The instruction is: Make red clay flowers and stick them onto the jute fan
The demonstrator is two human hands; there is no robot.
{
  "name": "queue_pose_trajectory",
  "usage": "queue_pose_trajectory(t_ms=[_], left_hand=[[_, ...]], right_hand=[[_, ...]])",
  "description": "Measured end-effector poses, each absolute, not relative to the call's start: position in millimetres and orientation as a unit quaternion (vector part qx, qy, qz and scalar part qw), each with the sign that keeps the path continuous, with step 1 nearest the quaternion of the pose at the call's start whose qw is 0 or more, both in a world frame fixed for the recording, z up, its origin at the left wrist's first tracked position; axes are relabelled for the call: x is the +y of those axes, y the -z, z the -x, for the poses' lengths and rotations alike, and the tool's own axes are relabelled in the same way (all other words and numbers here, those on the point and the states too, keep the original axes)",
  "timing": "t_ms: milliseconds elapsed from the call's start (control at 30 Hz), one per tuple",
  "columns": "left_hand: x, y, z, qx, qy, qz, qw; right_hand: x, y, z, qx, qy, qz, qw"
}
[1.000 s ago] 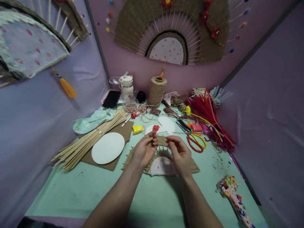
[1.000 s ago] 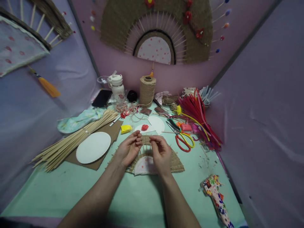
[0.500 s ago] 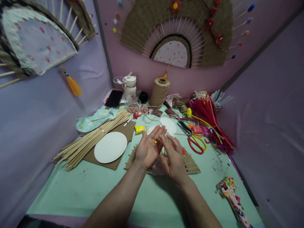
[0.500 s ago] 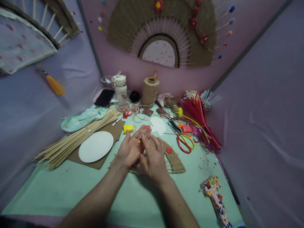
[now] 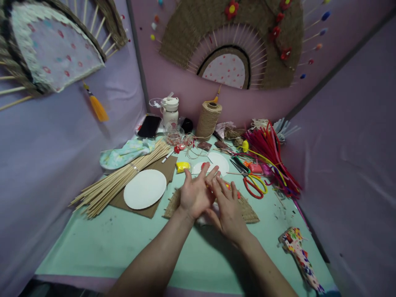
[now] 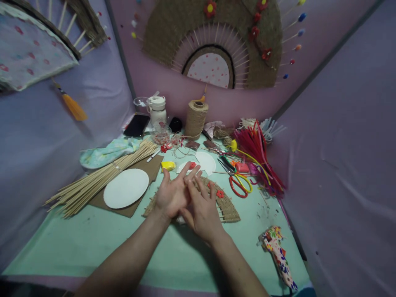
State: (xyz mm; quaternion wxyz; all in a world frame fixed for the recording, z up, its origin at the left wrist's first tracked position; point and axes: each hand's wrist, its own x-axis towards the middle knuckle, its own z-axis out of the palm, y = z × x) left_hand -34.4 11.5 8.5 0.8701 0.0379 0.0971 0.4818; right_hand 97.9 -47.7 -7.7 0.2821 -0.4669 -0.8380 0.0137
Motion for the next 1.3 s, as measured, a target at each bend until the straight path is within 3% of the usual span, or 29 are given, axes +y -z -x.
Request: queue_pose_trajectory(t_ms=[267, 467, 800, 1300], left_hand=[[12.0, -2.7, 25.3, 0.105, -0.491, -0.002, 0.865], [13.0, -2.5, 22.8, 0.156, -0.501, 0.018, 0.851], [12.8, 1.5, 26.7, 0.124, -0.509, -0.004, 0.852], [8.3, -0.9, 26.4, 0.136, -0.468, -0.011, 0.873]], right_hand=[[-48.9, 12.5, -97.7, -0.849, -0.02, 0.459, 0.261], [-46.0, 14.5, -100.2, -0.822, -0.053, 0.474, 0.311], [-52.3, 13.0, -103.7, -0.866, -0.002, 0.446, 0.224], [-57.6, 11.1, -103.1, -0.857, 0.021, 0.471, 0.207]])
